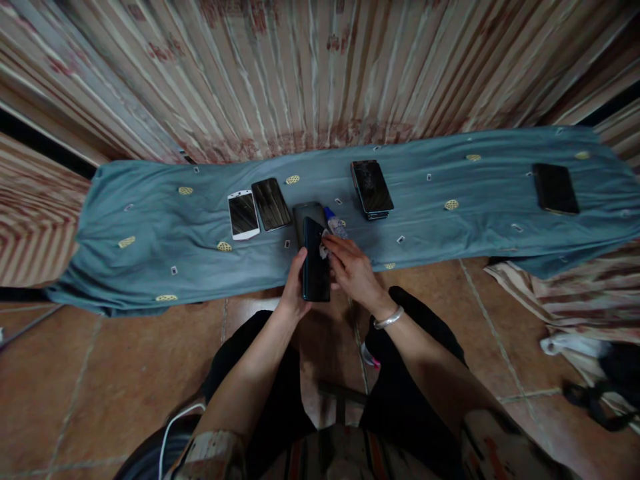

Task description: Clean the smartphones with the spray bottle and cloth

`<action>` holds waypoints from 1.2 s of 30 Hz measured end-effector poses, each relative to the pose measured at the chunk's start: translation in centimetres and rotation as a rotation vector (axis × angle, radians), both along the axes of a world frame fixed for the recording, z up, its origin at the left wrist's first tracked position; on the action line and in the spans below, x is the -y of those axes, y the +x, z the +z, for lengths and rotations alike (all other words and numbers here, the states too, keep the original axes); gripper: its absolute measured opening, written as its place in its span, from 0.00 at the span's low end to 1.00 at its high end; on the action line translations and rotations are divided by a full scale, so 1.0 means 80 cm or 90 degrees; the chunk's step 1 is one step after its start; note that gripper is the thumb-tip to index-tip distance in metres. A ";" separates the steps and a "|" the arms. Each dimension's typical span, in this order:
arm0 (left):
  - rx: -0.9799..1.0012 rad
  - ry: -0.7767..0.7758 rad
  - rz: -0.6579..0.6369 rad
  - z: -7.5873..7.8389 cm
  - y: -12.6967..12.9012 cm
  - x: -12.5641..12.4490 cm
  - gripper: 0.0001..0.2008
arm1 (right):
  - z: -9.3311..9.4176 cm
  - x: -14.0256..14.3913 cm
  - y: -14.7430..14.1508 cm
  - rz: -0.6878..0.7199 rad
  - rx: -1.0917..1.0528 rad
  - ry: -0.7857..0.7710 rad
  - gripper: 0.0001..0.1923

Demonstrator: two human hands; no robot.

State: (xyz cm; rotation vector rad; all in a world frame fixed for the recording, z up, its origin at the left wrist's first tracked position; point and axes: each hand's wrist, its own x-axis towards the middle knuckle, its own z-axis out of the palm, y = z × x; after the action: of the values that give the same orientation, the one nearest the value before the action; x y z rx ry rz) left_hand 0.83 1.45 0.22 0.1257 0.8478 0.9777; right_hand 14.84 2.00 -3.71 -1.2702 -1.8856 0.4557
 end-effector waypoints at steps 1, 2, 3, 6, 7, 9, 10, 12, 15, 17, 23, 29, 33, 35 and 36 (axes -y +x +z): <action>-0.003 0.005 0.008 0.001 0.000 0.000 0.15 | 0.001 0.001 -0.001 0.003 0.000 0.001 0.20; -0.006 0.010 0.014 0.001 0.000 0.000 0.14 | 0.001 0.003 -0.002 0.006 -0.001 0.003 0.20; -0.009 0.012 0.018 0.002 0.001 0.000 0.14 | 0.001 0.004 -0.003 0.007 -0.001 0.004 0.20; -0.018 0.005 0.021 0.000 0.002 0.000 0.15 | 0.002 0.006 -0.004 0.010 -0.002 0.007 0.20; -0.022 0.003 0.024 -0.001 0.003 0.000 0.15 | 0.002 0.007 -0.004 0.011 -0.004 0.008 0.20; -0.031 0.006 0.034 -0.001 0.004 -0.001 0.14 | 0.004 0.008 -0.004 0.012 -0.008 0.005 0.20; -0.037 0.008 0.042 -0.001 0.005 -0.001 0.14 | 0.004 0.009 -0.005 0.013 -0.011 0.001 0.20; -0.046 0.012 0.058 0.000 0.006 -0.001 0.13 | 0.005 0.010 -0.005 0.017 -0.020 -0.003 0.20; -0.048 0.006 0.078 0.002 0.008 -0.002 0.12 | 0.007 0.012 -0.007 0.026 -0.030 0.007 0.20; -0.039 0.001 0.084 0.002 0.009 -0.002 0.12 | 0.008 0.013 -0.008 0.029 -0.032 0.013 0.20; -0.013 0.015 0.089 -0.005 0.009 -0.002 0.14 | 0.011 0.014 -0.010 0.028 -0.032 0.020 0.20; -0.036 0.011 0.105 -0.011 0.014 -0.001 0.09 | 0.015 0.013 -0.010 0.025 -0.034 0.038 0.22; -0.041 -0.001 0.070 -0.010 0.019 0.005 0.10 | 0.018 0.007 -0.006 0.024 -0.034 0.047 0.22; -0.042 -0.009 0.038 -0.009 0.020 0.008 0.10 | 0.019 0.003 -0.003 0.019 -0.035 0.041 0.23; -0.039 -0.007 0.025 -0.009 0.021 0.009 0.10 | 0.019 0.001 -0.001 0.015 -0.034 0.038 0.23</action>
State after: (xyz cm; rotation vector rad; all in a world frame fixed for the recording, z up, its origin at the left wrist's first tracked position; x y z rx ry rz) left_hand 2.52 0.74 -0.47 0.1305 0.9145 1.0105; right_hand 14.77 1.94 -2.16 -1.1859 -1.8573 0.4389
